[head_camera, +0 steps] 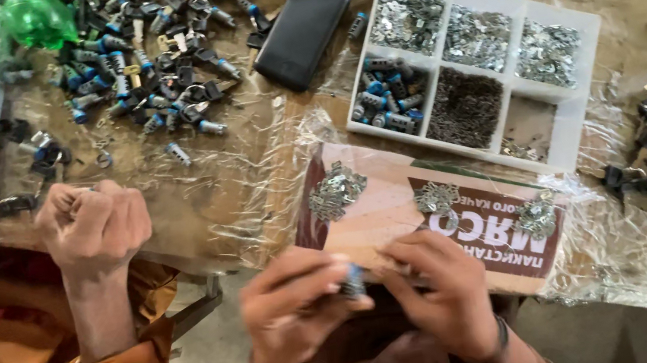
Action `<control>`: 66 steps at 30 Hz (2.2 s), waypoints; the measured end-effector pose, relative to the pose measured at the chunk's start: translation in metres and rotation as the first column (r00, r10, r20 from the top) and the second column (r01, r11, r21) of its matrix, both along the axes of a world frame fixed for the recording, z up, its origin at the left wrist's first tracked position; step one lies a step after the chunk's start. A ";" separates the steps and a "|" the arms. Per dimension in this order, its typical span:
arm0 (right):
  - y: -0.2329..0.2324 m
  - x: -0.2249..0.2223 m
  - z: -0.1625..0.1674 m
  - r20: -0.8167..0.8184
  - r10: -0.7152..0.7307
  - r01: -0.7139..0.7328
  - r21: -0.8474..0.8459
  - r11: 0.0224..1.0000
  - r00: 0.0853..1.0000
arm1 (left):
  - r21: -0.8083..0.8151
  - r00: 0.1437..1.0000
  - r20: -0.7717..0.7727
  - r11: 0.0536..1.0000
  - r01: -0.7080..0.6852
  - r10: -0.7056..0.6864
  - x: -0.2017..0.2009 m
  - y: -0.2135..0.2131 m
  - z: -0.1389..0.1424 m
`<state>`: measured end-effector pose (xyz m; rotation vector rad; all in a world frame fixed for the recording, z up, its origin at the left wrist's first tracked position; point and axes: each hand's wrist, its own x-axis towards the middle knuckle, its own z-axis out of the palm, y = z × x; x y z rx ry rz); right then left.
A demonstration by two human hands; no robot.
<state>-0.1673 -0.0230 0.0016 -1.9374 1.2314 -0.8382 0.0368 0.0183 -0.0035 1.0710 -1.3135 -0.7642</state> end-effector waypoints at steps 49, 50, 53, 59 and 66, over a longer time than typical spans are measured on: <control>0.031 -0.055 0.029 0.215 -0.167 0.221 -0.256 0.941 0.962 | 0.013 0.953 0.055 0.955 0.297 -0.298 -0.062 -0.023 0.003; 0.033 -0.055 0.028 0.236 -0.167 0.220 -0.223 0.950 0.957 | 0.026 0.952 0.050 0.954 0.300 -0.301 -0.061 -0.022 0.004; 0.034 -0.055 0.025 0.279 -0.140 0.193 -0.173 0.966 0.950 | 0.047 0.950 0.027 0.950 0.309 -0.310 -0.061 -0.020 0.006; 0.032 -0.052 0.025 0.182 -0.164 0.206 -0.241 0.948 0.970 | 0.031 0.952 0.071 0.955 0.296 -0.297 -0.063 -0.020 0.009; 0.039 -0.051 0.017 0.059 -0.211 0.219 -0.324 0.920 0.976 | -0.045 0.942 0.260 0.972 0.229 -0.210 -0.066 -0.024 0.007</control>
